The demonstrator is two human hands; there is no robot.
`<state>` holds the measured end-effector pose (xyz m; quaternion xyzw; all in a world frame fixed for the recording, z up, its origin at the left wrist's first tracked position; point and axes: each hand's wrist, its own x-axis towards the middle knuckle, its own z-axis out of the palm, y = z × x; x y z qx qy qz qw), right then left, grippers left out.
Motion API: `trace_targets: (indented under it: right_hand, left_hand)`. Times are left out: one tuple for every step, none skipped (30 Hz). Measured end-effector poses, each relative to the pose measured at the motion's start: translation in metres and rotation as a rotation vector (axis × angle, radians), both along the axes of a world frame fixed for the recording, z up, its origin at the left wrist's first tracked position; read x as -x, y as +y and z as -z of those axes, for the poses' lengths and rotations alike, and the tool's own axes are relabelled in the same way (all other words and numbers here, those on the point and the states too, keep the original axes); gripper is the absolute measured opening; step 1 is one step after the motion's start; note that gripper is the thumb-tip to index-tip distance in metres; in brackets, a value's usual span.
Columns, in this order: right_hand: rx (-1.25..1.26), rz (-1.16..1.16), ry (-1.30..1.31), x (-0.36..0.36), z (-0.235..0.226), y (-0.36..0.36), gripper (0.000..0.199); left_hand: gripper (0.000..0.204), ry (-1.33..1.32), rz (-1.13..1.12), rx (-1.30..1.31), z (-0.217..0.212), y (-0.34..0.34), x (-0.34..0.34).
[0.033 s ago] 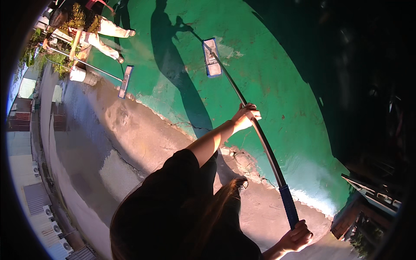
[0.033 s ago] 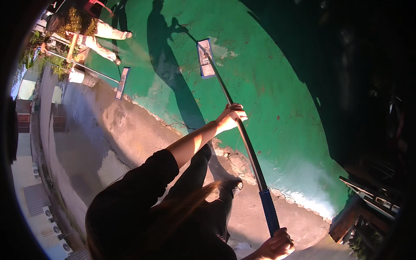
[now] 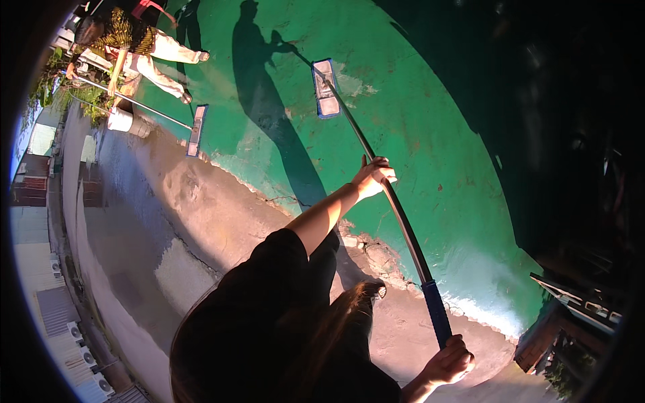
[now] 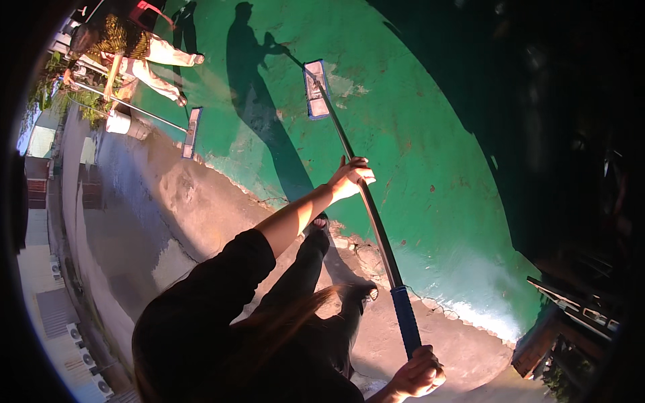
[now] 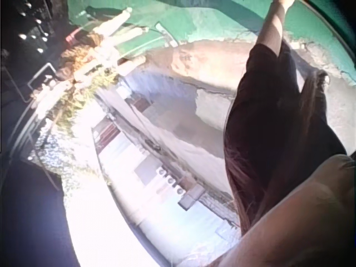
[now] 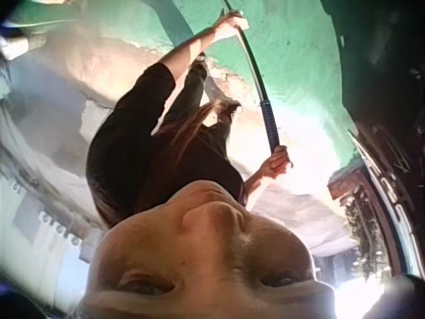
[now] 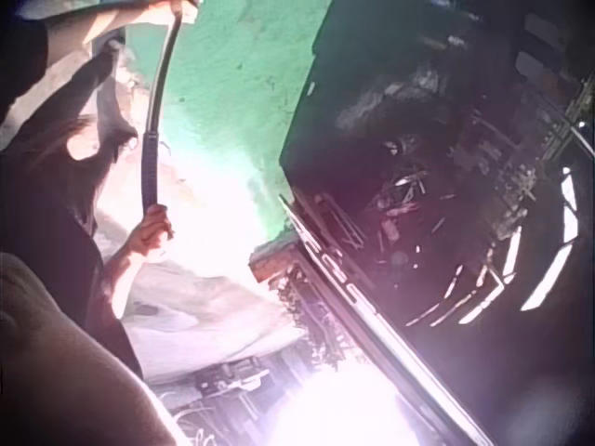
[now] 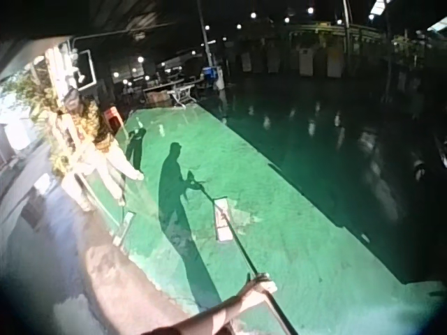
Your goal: The person mops a green-painted outdoor floor with a flat mop, then uses a red scoop to pour water from a white bucket onto the floor and washes their feet.
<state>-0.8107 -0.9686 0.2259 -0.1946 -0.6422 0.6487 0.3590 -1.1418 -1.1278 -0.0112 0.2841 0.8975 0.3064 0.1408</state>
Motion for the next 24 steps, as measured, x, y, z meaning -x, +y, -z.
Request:
trace_targets:
  right_hand:
    - [-0.01,-0.024,0.007,0.044,0.009,-0.033,0.035]
    - [0.102,-0.021,0.047,0.071,0.031,-0.058,0.038]
    - [0.171,-0.043,0.041,0.098,0.047,-0.081,0.041]
    - [0.17,-0.19,0.076,0.121,0.063,-0.101,0.037]
    - [0.172,-0.187,0.06,0.145,0.063,-0.117,0.037]
    - [0.171,-0.187,0.037,0.163,0.059,-0.127,0.037]
    - [0.192,-0.162,0.035,0.17,0.056,-0.128,0.037]
    - [0.202,-0.128,0.02,0.17,0.051,-0.119,0.038]
    - [0.204,-0.065,0.025,0.169,0.049,-0.108,0.04]
    - [0.185,-0.051,-0.002,0.16,0.035,-0.095,0.038]
    - [0.135,-0.023,-0.024,0.139,0.023,-0.078,0.038]
    - [0.083,0.092,-0.083,0.113,0.007,-0.062,0.035]
    - [0.025,0.288,-0.25,0.088,-0.021,-0.048,0.039]
    - [-0.038,0.317,-0.261,0.041,-0.039,-0.027,0.03]
    - [-0.539,0.566,-0.788,0.013,-0.074,-0.026,0.039]
    - [-0.504,0.538,-0.867,0.02,-0.117,-0.031,0.037]
    - [-0.459,0.592,-0.792,0.022,-0.138,-0.028,0.037]
    - [-0.332,0.629,-0.579,0.016,-0.156,-0.019,0.036]
    - [-0.247,0.659,-0.369,0.01,-0.17,-0.01,0.036]
    - [-0.225,0.682,-0.265,0.005,-0.181,-0.003,0.035]
    - [-0.21,0.7,-0.191,0.002,-0.189,0.004,0.035]
    - [-0.194,0.709,-0.134,0.001,-0.197,0.01,0.034]
    - [-0.2,0.747,-0.102,-0.002,-0.202,0.013,0.034]
    - [-0.187,0.769,-0.076,-0.004,-0.206,0.018,0.033]
  left_hand:
    - [0.012,0.022,-0.02,0.096,0.017,-0.03,0.035]
    - [0.011,0.061,-0.011,0.262,0.018,-0.048,0.071]
    - [0.009,0.145,-0.035,0.339,0.027,-0.067,0.103]
    - [0.006,0.169,-0.127,0.39,0.047,-0.088,0.132]
    - [0.006,0.216,-0.119,0.513,0.055,-0.099,0.157]
    - [0.007,0.254,-0.111,0.632,0.059,-0.106,0.172]
    - [0.008,0.272,-0.065,0.617,0.062,-0.108,0.181]
    - [0.009,0.277,-0.01,0.59,0.063,-0.096,0.179]
    - [0.01,0.304,0.042,0.563,0.052,-0.084,0.188]
    - [0.011,0.297,0.104,0.465,0.045,-0.07,0.174]
    - [0.011,0.227,0.186,0.466,0.027,-0.048,0.158]
    - [0.009,0.252,0.316,0.435,0.016,-0.026,0.138]
    - [0.008,0.219,0.396,0.331,-0.005,0.0,0.11]
    - [0.007,0.18,0.483,0.22,-0.026,0.028,0.083]
    - [0.006,0.136,0.56,0.13,-0.049,0.048,0.055]
    - [0.008,0.082,0.581,0.025,-0.046,0.06,0.027]
    - [0.021,0.035,0.597,-0.047,-0.055,0.074,0.007]
    - [0.034,-0.003,0.624,-0.123,-0.069,0.092,-0.014]
    - [0.038,0.017,0.611,-0.224,-0.073,0.113,-0.033]
    - [0.04,0.059,0.63,-0.237,-0.083,0.131,-0.043]
    - [0.041,0.039,0.64,-0.259,-0.09,0.144,-0.046]
    - [0.035,0.026,0.595,-0.304,-0.093,0.15,-0.047]
    - [0.029,0.062,0.573,-0.374,-0.086,0.164,-0.054]
    - [0.024,0.101,0.53,-0.425,-0.088,0.164,-0.055]
